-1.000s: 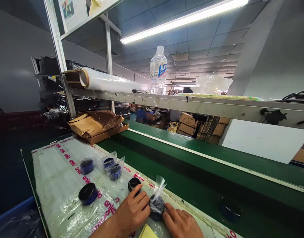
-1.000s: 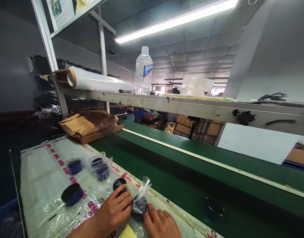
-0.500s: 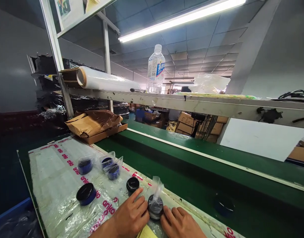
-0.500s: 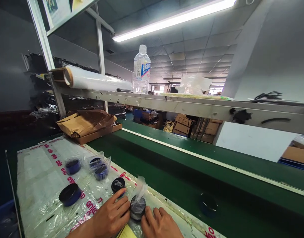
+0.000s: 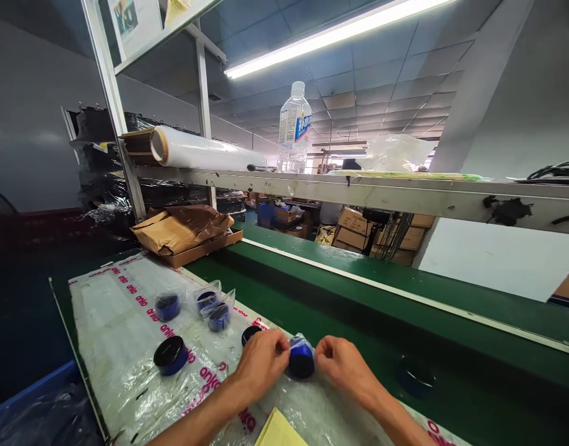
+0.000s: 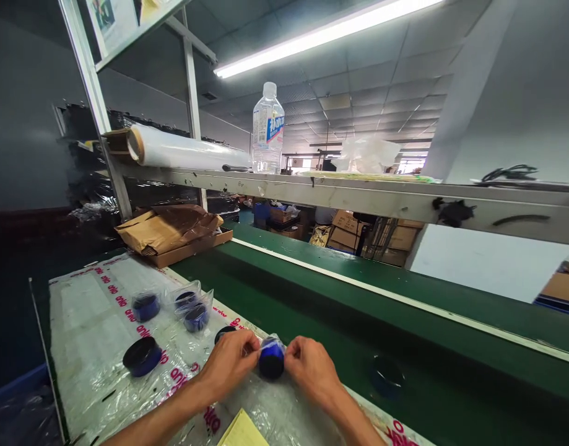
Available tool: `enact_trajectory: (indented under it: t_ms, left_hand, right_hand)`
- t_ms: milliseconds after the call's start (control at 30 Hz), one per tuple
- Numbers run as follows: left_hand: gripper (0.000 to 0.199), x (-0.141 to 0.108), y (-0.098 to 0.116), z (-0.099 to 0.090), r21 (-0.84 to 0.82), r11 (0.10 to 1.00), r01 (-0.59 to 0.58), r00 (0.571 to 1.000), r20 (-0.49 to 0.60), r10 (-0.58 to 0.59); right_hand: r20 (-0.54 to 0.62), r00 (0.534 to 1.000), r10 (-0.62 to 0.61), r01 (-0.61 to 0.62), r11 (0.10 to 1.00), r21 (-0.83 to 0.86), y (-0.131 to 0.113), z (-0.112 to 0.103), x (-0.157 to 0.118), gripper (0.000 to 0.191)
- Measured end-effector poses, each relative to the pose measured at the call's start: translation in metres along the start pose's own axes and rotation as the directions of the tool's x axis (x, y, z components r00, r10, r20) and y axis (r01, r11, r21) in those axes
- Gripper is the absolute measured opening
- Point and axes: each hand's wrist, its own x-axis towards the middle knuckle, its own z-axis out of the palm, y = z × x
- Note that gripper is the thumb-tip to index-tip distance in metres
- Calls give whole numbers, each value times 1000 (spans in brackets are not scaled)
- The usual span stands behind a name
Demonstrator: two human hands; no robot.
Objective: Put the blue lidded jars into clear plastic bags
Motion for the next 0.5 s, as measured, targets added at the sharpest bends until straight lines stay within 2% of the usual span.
enact_trajectory:
  t_ms: [100, 233, 333, 433, 500]
  left_hand:
    - [11, 14, 4, -3, -110, 984, 139, 990, 20, -138]
    - [11, 14, 5, -4, -172, 965, 197, 980, 49, -191]
    - [14, 4, 9, -5, -132, 979, 158, 987, -6, -160]
    - [21, -8, 17, -10, -95, 992, 81, 993, -73, -88]
    - [22, -14, 20, -15, -97, 995, 34, 993, -108, -45]
  right_hand:
    - [-5, 996, 92, -91, 987, 130, -1, -22, 5, 22]
    - [-36, 991, 125, -118, 980, 163, -5, -32, -4, 18]
    - [-60, 990, 127, -117, 982, 148, -5, -29, -12, 20]
    - [-154, 979, 135, -116, 986, 123, -7, -27, -22, 28]
    - [-173, 984, 38, -21, 994, 103, -11, -26, -30, 27]
